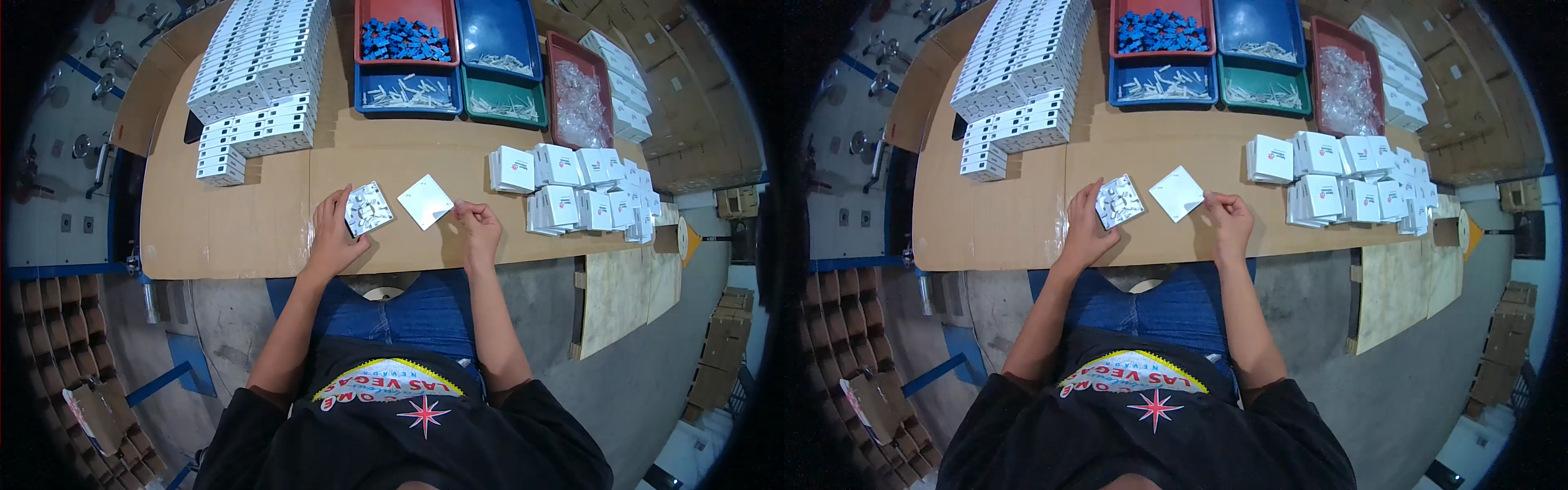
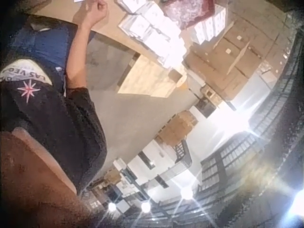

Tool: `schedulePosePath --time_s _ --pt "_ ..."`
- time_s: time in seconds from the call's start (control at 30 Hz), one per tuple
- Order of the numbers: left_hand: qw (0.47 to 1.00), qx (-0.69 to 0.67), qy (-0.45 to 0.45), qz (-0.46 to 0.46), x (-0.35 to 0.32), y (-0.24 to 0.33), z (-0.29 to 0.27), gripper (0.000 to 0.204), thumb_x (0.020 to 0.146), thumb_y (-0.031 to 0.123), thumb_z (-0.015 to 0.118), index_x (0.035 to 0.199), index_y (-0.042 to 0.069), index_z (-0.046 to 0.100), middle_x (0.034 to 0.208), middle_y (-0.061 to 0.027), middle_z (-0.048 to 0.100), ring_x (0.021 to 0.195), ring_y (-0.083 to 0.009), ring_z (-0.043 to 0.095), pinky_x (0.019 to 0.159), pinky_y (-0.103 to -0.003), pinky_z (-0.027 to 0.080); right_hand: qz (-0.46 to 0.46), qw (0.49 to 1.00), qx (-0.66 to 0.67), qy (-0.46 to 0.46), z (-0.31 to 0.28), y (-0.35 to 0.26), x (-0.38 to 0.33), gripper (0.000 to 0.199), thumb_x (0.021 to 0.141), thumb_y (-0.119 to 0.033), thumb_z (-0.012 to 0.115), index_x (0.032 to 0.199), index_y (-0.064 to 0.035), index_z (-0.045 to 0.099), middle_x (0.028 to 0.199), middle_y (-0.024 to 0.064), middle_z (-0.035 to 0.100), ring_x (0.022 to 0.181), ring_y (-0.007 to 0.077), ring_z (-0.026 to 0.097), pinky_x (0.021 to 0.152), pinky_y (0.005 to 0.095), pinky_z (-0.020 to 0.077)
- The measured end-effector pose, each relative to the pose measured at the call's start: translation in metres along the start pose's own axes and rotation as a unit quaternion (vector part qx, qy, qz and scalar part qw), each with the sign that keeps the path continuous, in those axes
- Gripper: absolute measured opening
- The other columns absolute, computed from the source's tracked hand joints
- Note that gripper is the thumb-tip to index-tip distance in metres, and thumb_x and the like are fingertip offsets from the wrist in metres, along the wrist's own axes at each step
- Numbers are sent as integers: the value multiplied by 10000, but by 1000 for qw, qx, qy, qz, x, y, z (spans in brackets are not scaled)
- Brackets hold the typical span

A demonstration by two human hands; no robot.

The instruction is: Folding small white boxes and placing components inside them.

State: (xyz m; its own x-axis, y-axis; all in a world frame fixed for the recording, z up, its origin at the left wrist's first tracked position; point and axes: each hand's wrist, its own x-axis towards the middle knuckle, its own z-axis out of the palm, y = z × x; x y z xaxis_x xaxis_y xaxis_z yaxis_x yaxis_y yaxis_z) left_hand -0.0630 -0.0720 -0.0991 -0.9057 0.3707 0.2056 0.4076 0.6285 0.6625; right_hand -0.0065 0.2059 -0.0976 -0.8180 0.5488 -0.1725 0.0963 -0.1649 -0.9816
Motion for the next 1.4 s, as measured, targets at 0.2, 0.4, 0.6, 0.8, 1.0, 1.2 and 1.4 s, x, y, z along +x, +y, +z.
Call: schedulePosePath --time_s 0.2,0.4,0.6,0.8,1.0,1.2,1.4 --pt "999 17 17 24 -2 3 2 911 680 190 734 1514 36 401 1376 -199 485 1297 -382 446 1157 -491 322 210 844 473 -140 -4 -22 -2 289 1085 -292 530 887 -86 575 885 40 600 877 181 584 858 338 519" --pt "999 19 29 30 -3 4 1 892 690 182 727 1509 38 406 1389 -200 482 1285 -387 458 1164 -493 316 222 788 523 -236 0 -31 -6 338 1119 -280 430 854 -101 542 801 24 525 798 162 511 793 328 481" --pt "999 3 22 24 -3 6 1 891 688 172 728 1507 37 403 1414 -199 471 1296 -389 453 1169 -492 314 172 858 439 -207 -11 -9 2 220 1079 -228 543 938 -73 609 895 27 611 890 161 570 869 325 492" --pt "999 21 25 30 -5 4 1 922 678 178 741 1519 45 388 1472 -191 432 1312 -389 447 1175 -490 310 -303 869 -353 -168 -6 0 0 562 860 -188 805 1349 -20 584 1455 142 569 1336 289 522 1110 427 425" --pt "1000 19 15 10 -1 8 -2 970 678 231 804 1531 55 379 1484 -184 425 1344 -391 422 1177 -494 298 -300 853 -415 -101 15 0 -9 737 719 -256 895 1347 -39 575 1355 153 596 1243 354 539 1061 466 436" --pt "999 36 25 13 4 6 7 1012 675 347 869 1508 23 395 1455 -192 461 1332 -398 431 1152 -499 318 -308 847 -432 -48 17 4 -8 693 692 -311 898 1250 -17 611 1305 160 571 1201 367 536 1017 471 441" --pt "999 43 9 -9 2 10 0 990 677 341 875 1484 9 407 1434 -196 482 1313 -395 453 1139 -503 325 -312 885 -345 -31 3 -19 7 391 776 -180 826 1094 -22 662 1184 147 642 1087 357 605 940 464 472"
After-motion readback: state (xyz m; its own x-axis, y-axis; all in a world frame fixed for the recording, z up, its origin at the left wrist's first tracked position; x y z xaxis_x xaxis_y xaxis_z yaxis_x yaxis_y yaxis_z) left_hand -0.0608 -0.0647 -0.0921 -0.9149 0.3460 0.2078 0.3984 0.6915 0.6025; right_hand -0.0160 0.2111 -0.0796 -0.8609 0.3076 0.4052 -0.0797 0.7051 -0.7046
